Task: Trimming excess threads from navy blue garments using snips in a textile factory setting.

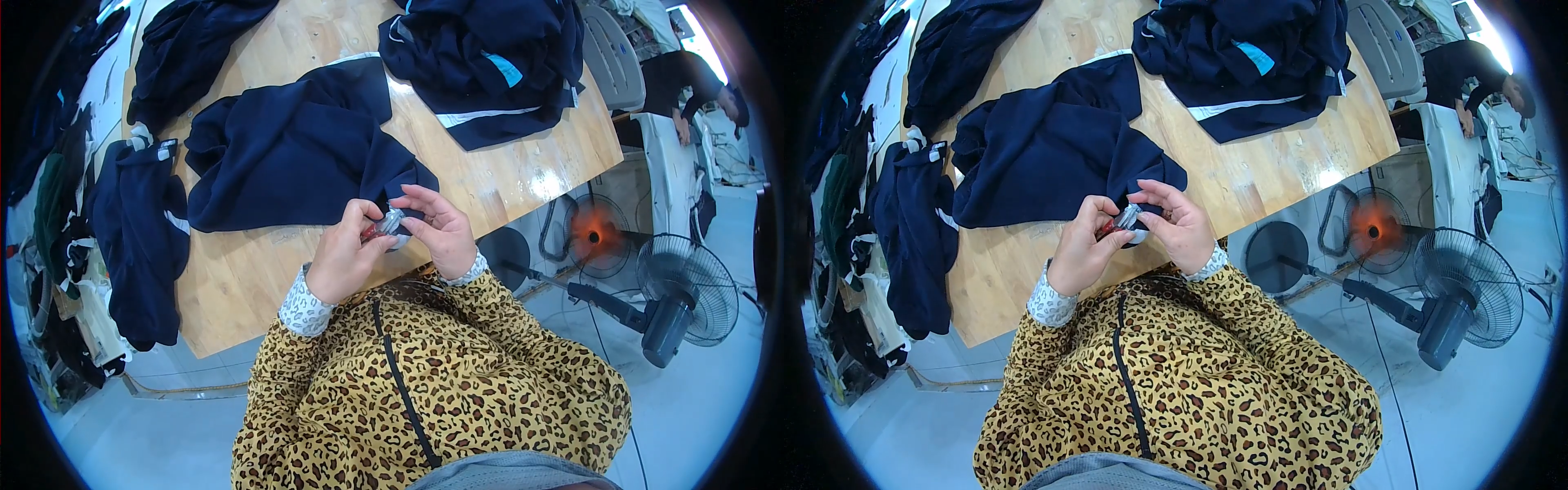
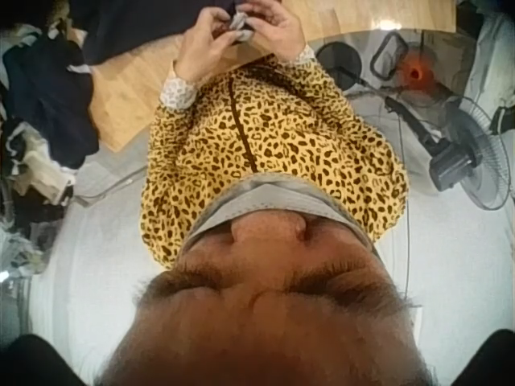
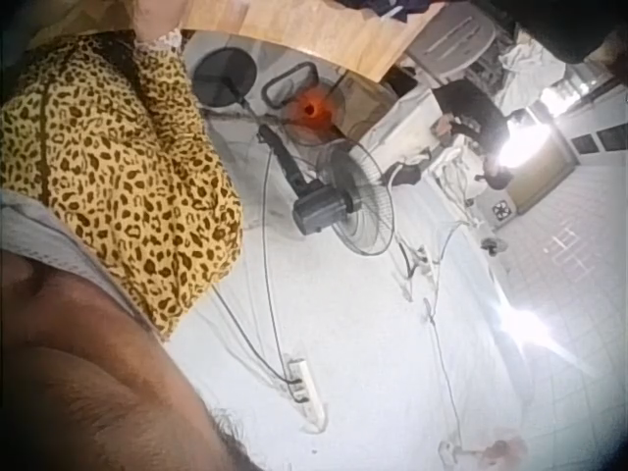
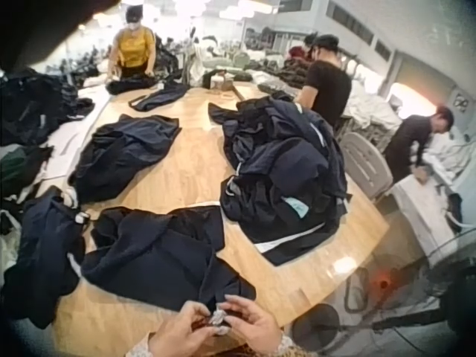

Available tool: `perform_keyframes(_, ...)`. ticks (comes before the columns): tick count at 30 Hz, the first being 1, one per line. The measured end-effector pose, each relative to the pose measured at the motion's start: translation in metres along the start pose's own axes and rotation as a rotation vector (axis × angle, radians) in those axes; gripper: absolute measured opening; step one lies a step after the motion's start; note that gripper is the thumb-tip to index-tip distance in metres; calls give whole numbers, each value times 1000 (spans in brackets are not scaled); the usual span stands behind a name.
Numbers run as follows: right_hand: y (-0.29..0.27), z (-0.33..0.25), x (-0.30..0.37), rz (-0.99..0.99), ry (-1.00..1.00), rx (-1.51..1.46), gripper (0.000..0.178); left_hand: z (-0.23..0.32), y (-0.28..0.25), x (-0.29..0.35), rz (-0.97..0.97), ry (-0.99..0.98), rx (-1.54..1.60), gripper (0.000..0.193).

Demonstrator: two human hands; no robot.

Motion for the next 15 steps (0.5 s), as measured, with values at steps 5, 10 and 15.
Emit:
perform_keyframes(5, -2, 1, -1, 3, 6, -10, 43, -3, -2, 1, 6, -25, 58, 34)
perform_keyframes(10, -32, 4, -11, 204, 45, -292, 44, -20, -9, 0, 62, -119, 403, 35)
perform_keyframes(15, -47, 4, -12, 284, 128, -427, 45, -9, -16, 3, 172, 42, 78, 52)
Point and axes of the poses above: each hand's wrist, its own x-axis away from the middle knuckle, its own y-axis out of the palm, z = x × y, the point moved 10 cm from there along -x, towards the middle knuckle, and after that the axes turned 12 degrees about z, right-handed, at the moved point
